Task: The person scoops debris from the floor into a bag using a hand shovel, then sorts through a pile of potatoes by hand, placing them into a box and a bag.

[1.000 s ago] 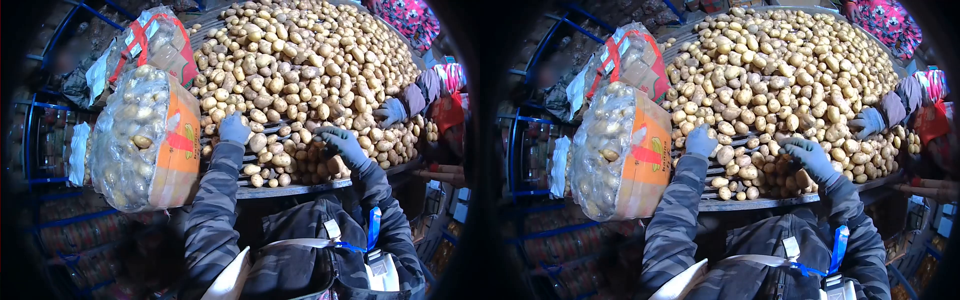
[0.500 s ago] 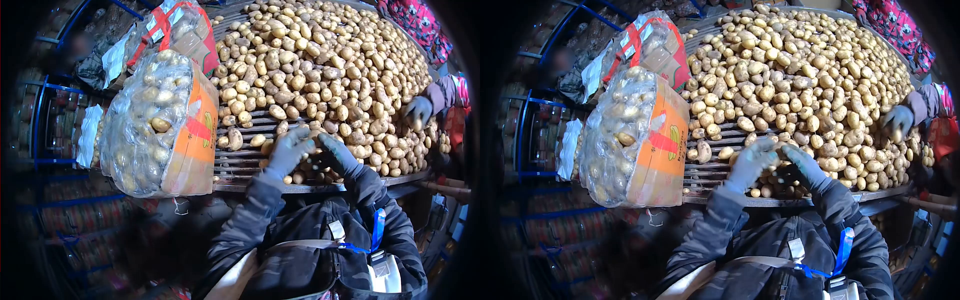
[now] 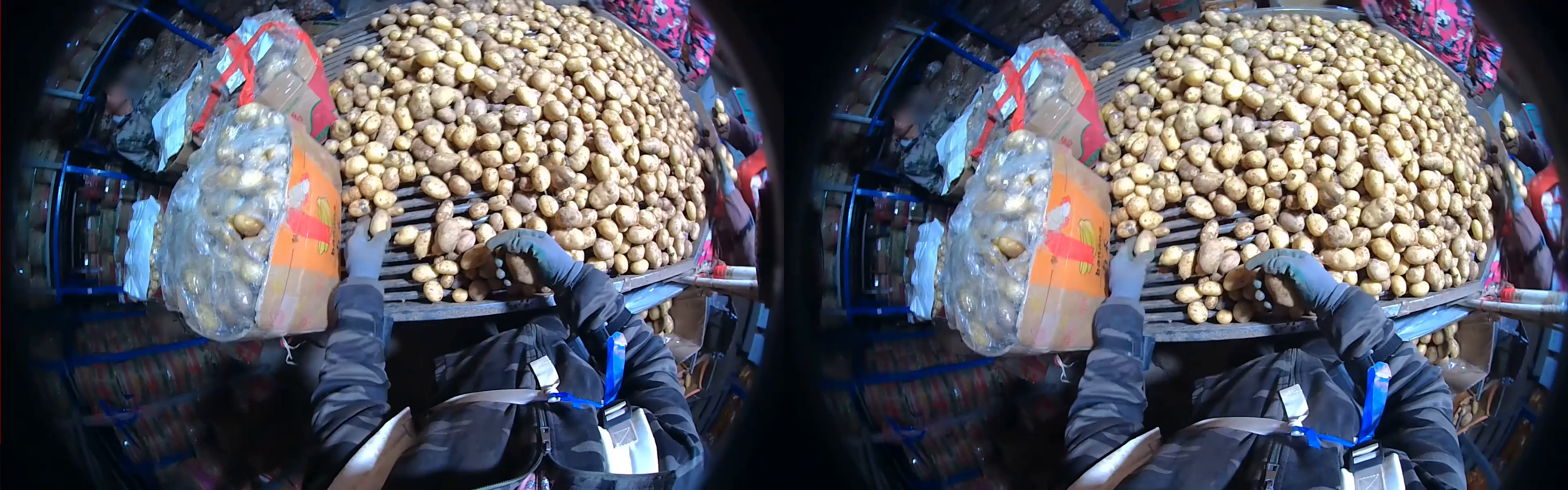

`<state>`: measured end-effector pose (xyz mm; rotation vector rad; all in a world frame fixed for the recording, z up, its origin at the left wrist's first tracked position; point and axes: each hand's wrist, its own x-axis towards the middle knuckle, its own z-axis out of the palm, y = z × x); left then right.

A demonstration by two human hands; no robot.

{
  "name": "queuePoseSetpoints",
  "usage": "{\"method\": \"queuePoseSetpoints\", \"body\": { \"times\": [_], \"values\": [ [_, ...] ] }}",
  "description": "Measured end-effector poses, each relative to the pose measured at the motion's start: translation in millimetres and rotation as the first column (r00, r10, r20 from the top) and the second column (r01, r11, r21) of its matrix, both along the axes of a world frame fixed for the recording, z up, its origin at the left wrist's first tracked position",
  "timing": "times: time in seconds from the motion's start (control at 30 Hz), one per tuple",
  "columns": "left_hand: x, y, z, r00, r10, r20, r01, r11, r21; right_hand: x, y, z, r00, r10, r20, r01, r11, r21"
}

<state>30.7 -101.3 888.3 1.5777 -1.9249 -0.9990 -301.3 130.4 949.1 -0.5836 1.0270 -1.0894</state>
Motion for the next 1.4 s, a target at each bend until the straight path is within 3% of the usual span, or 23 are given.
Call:
{"method": "queuePoseSetpoints", "body": {
  "times": [0.03,0.07,0.13,0.2,0.23,0.27,0.3,0.37,0.4,0.43,0.5,0.57,0.7,0.77,0.83,0.9,0.97,1.03,1.1,1.2,1.23,1.33,1.4],
  "values": [
    [-3.6,-0.2,-4.1,0.955,0.074,-0.287,-0.023,0.984,0.179,1.0,-2.5,0.6,0.987,-0.024,-0.16,0.012,0.997,-0.077],
    [-18.4,12.8,23.0,0.872,0.296,-0.39,-0.06,0.855,0.516,0.5,-2.1,11.9,1.0,-0.015,-0.02,0.015,1.0,0.024],
    [-32.2,31.3,29.1,0.636,0.399,-0.66,0.257,0.697,0.669,-0.6,-1.5,34.2,0.967,-0.076,0.241,0.014,0.969,0.248],
    [-54.4,55.1,46.5,0.49,0.516,-0.703,0.522,0.471,0.711,-3.6,0.2,21.5,0.985,-0.038,-0.166,0.032,0.999,-0.038],
    [-67.8,64.3,53.1,0.514,0.516,-0.685,0.548,0.417,0.725,-7.7,1.7,16.6,0.934,-0.075,-0.349,-0.013,0.97,-0.243],
    [-79.3,72.0,54.6,0.538,0.514,-0.668,0.57,0.361,0.738,-9.2,3.0,14.4,0.904,-0.112,-0.413,-0.038,0.941,-0.337],
    [-90.6,77.7,55.5,0.556,0.376,-0.741,0.656,0.349,0.669,-9.7,5.0,13.2,0.909,-0.129,-0.396,-0.024,0.933,-0.359],
    [-115.4,92.7,65.1,0.772,0.218,-0.598,0.488,0.4,0.776,-6.2,4.4,14.7,0.989,-0.11,0.096,0.117,0.991,-0.067],
    [-129.0,99.1,77.4,0.852,0.143,-0.504,0.412,0.41,0.814,-15.9,12.4,33.5,0.997,-0.079,0.025,0.08,0.997,-0.021],
    [-142.4,104.7,93.3,0.875,0.008,-0.484,0.432,0.44,0.788,-28.2,19.2,9.6,0.954,-0.053,-0.296,-0.013,0.976,-0.217],
    [-168.2,111.5,102.7,0.893,-0.183,-0.411,0.443,0.515,0.734,-41.2,33.4,6.8,0.914,0.037,-0.405,-0.058,0.998,-0.039],
    [-185.8,114.8,104.7,0.89,-0.298,-0.345,0.455,0.552,0.699,-47.6,48.0,-25.2,0.831,-0.146,-0.536,-0.041,0.946,-0.321],
    [-218.7,127.6,114.7,0.746,-0.611,-0.265,0.584,0.409,0.701,-57.4,66.8,-9.0,0.802,-0.299,-0.518,0.122,0.93,-0.348],
    [-233.7,137.3,113.8,0.73,-0.617,-0.294,0.612,0.398,0.684,-61.6,80.9,22.9,0.783,-0.335,-0.524,0.228,0.938,-0.26],
    [-244.0,147.6,113.3,0.689,-0.641,-0.338,0.662,0.369,0.652,-60.2,101.6,-13.1,0.607,-0.464,-0.645,0.227,0.879,-0.419],
    [-252.9,158.9,118.6,0.625,-0.672,-0.397,0.731,0.327,0.599,-55.3,113.4,-11.0,0.62,-0.533,-0.576,0.392,0.846,-0.361],
    [-260.5,170.0,121.1,0.588,-0.764,-0.265,0.696,0.31,0.648,-48.0,130.1,-6.5,0.596,-0.544,-0.591,0.424,0.838,-0.343],
    [-265.8,175.7,106.5,0.499,-0.83,-0.25,0.747,0.265,0.61,-43.3,145.4,14.6,0.717,-0.565,-0.408,0.571,0.812,-0.122],
    [-266.6,185.4,84.8,0.391,-0.887,-0.244,0.815,0.211,0.54,-37.7,165.7,8.6,0.765,-0.591,-0.257,0.566,0.807,-0.171],
    [-271.1,206.8,72.4,0.295,-0.932,-0.209,0.874,0.175,0.453,-33.1,196.9,9.1,0.722,-0.626,-0.294,0.613,0.776,-0.148],
    [-272.4,214.9,71.7,0.307,-0.915,-0.261,0.843,0.134,0.521,-29.1,208.9,9.0,0.701,-0.646,-0.302,0.646,0.755,-0.115],
    [-275.3,238.9,77.5,0.032,-0.971,-0.238,0.882,-0.084,0.464,-11.1,258.4,4.1,0.672,-0.708,-0.217,0.736,0.672,0.084],
    [-273.7,258.1,89.2,0.023,-0.943,-0.333,0.854,-0.155,0.497,3.5,300.9,-3.3,0.641,-0.715,-0.279,0.757,0.65,0.074]
  ]
}}
